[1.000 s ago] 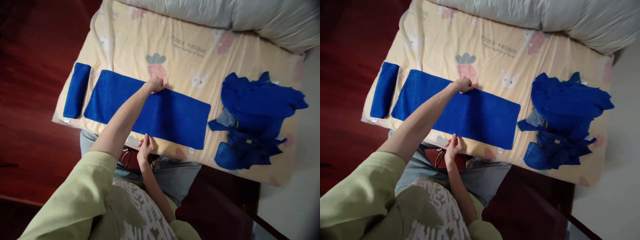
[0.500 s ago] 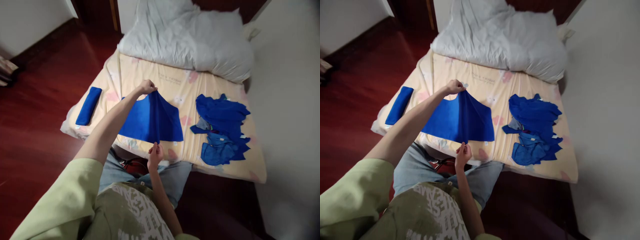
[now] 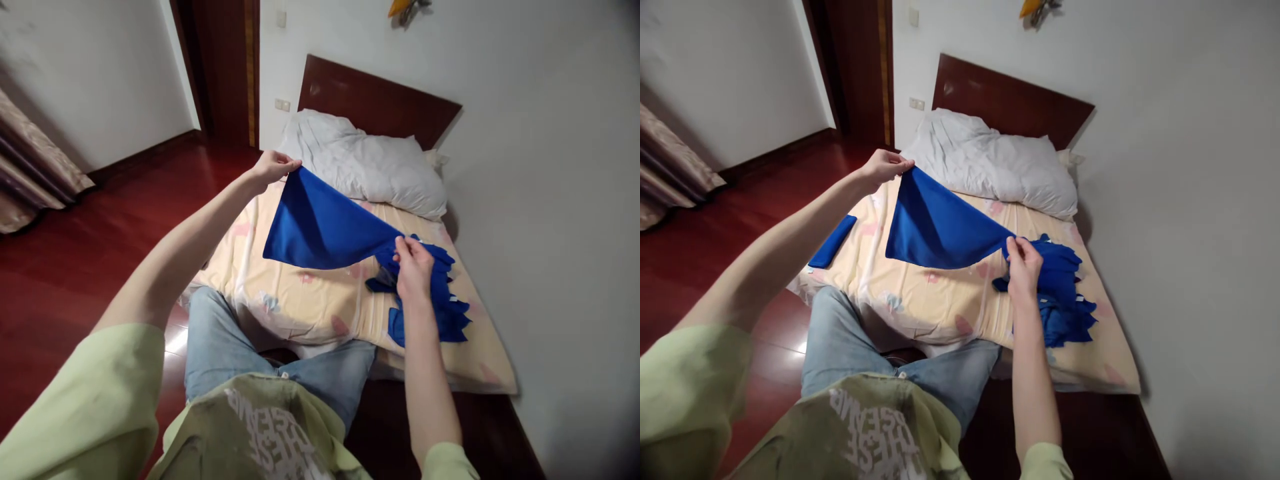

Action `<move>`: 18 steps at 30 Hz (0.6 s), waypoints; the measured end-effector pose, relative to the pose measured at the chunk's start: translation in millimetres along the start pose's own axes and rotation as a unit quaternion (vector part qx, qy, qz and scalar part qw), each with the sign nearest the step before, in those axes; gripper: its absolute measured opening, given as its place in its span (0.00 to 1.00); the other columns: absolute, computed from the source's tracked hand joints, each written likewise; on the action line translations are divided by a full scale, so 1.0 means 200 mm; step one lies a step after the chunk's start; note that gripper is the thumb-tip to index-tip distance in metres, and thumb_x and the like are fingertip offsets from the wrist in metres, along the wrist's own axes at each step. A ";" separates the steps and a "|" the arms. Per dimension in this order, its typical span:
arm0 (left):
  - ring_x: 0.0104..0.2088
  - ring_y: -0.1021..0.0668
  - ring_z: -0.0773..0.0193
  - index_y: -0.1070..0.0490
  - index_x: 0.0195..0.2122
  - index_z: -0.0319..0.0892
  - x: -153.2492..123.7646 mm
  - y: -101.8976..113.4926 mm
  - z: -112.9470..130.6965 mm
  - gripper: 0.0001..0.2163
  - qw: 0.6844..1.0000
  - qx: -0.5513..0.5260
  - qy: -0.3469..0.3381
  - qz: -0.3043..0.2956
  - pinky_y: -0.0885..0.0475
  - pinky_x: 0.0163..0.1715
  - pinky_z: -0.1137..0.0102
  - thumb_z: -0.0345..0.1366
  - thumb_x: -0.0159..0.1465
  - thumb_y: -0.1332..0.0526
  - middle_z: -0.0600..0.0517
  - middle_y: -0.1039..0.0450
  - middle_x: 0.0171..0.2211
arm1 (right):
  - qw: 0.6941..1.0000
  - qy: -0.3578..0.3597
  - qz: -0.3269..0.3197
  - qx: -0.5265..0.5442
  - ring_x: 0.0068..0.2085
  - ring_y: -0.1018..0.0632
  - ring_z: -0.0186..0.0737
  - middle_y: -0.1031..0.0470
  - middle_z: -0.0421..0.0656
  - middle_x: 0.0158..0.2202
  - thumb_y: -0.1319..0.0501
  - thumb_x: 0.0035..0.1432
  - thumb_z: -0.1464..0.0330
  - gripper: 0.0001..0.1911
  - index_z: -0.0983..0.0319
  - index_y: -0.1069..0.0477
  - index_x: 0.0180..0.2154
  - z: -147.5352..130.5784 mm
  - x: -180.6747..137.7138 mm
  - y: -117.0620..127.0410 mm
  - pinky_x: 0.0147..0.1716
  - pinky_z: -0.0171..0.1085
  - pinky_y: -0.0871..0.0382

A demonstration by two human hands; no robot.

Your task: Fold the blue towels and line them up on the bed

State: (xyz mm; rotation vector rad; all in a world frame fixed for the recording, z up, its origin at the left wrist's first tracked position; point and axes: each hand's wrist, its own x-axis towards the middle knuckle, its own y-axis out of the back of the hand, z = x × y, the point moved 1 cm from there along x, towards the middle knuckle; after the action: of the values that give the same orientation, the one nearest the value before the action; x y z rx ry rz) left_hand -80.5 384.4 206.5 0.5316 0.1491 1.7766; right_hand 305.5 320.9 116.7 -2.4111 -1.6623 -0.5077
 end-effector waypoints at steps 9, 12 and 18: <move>0.33 0.24 0.64 0.24 0.37 0.39 -0.03 0.13 0.22 0.13 0.998 -0.028 -0.017 0.047 0.30 0.36 0.69 0.45 0.65 0.32 0.49 0.29 0.26 | 0.993 0.099 0.040 0.043 0.29 0.23 0.34 0.23 0.43 0.30 0.28 0.51 0.48 0.26 0.64 0.21 0.38 -0.29 0.18 -0.01 0.24 0.33 0.32; 0.33 0.23 0.64 0.27 0.39 0.41 -0.03 0.13 0.21 0.14 0.998 -0.026 -0.013 0.061 0.30 0.36 0.70 0.46 0.64 0.30 0.51 0.29 0.27 | 0.991 0.108 0.051 0.058 0.29 0.23 0.34 0.23 0.43 0.30 0.27 0.50 0.49 0.26 0.64 0.21 0.38 -0.33 0.19 0.01 0.26 0.34 0.30; 0.31 0.23 0.67 0.32 0.38 0.42 -0.07 0.13 0.21 0.14 0.996 -0.070 -0.020 0.046 0.31 0.33 0.72 0.40 0.62 0.28 0.53 0.30 0.27 | 0.990 0.111 0.051 0.073 0.28 0.24 0.33 0.23 0.40 0.29 0.25 0.46 0.48 0.27 0.63 0.20 0.37 -0.37 0.17 0.05 0.26 0.34 0.29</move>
State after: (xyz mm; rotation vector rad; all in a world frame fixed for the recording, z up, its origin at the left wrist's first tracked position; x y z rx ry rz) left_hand -83.7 356.4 250.4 0.4793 -0.0291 1.8485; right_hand 313.0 322.2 198.6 -2.2299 -1.4246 -0.5914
